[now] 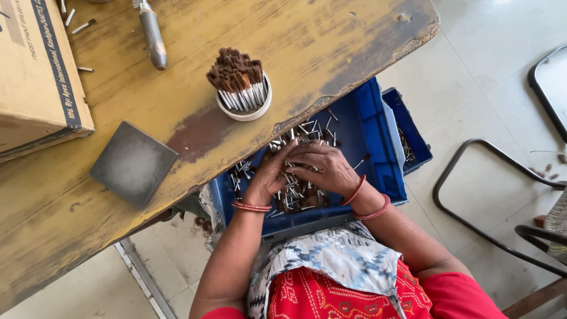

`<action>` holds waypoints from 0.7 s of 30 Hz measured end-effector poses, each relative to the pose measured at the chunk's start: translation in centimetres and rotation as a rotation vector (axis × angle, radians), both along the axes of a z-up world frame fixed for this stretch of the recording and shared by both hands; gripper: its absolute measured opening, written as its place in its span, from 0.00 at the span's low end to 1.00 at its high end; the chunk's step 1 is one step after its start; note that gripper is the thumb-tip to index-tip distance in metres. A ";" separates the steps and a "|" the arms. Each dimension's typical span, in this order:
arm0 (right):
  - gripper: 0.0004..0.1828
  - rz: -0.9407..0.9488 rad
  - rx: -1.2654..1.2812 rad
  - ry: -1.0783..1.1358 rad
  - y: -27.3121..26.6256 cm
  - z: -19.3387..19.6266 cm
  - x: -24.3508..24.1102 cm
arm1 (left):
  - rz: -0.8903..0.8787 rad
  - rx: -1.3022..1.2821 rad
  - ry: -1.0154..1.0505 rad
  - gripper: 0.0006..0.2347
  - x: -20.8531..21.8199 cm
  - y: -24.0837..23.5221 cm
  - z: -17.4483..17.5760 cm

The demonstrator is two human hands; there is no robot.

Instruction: The person sits at a workbench with a blue bin of brush components and assembles brushes by hand, picking metal ferrules with bristles from the bin, fitting them together, and placing finished brushes upright into a white cup on the table. Near the end they handle and press a clump of loose bristles over the bin.

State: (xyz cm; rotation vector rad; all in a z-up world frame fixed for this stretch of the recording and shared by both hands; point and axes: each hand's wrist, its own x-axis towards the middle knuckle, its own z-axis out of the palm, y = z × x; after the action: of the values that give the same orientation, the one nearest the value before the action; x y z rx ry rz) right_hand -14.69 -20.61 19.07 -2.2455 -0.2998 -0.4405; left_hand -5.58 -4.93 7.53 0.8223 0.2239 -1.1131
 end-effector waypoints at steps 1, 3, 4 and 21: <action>0.24 -0.003 0.002 0.012 0.2 0.6 0.2 | -0.013 -0.024 -0.044 0.21 0.2 0.4 -0.3; 0.37 -0.040 -0.144 -0.028 0.6 1.2 1.3 | -0.100 -0.018 -0.124 0.22 0.7 1.0 -0.7; 0.50 -0.089 -0.293 -0.056 0.7 1.5 1.2 | -0.201 -0.019 -0.195 0.24 0.4 1.1 -1.1; 0.22 -0.047 0.040 0.009 -1.1 -4.5 -0.3 | -0.167 0.320 -0.726 0.16 -0.3 -0.9 0.1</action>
State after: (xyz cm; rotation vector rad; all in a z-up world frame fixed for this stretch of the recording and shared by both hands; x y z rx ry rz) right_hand -15.04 -21.71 14.61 -2.2185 -0.2323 -0.4573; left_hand -5.89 -5.85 7.58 1.4972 -0.2881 -0.8742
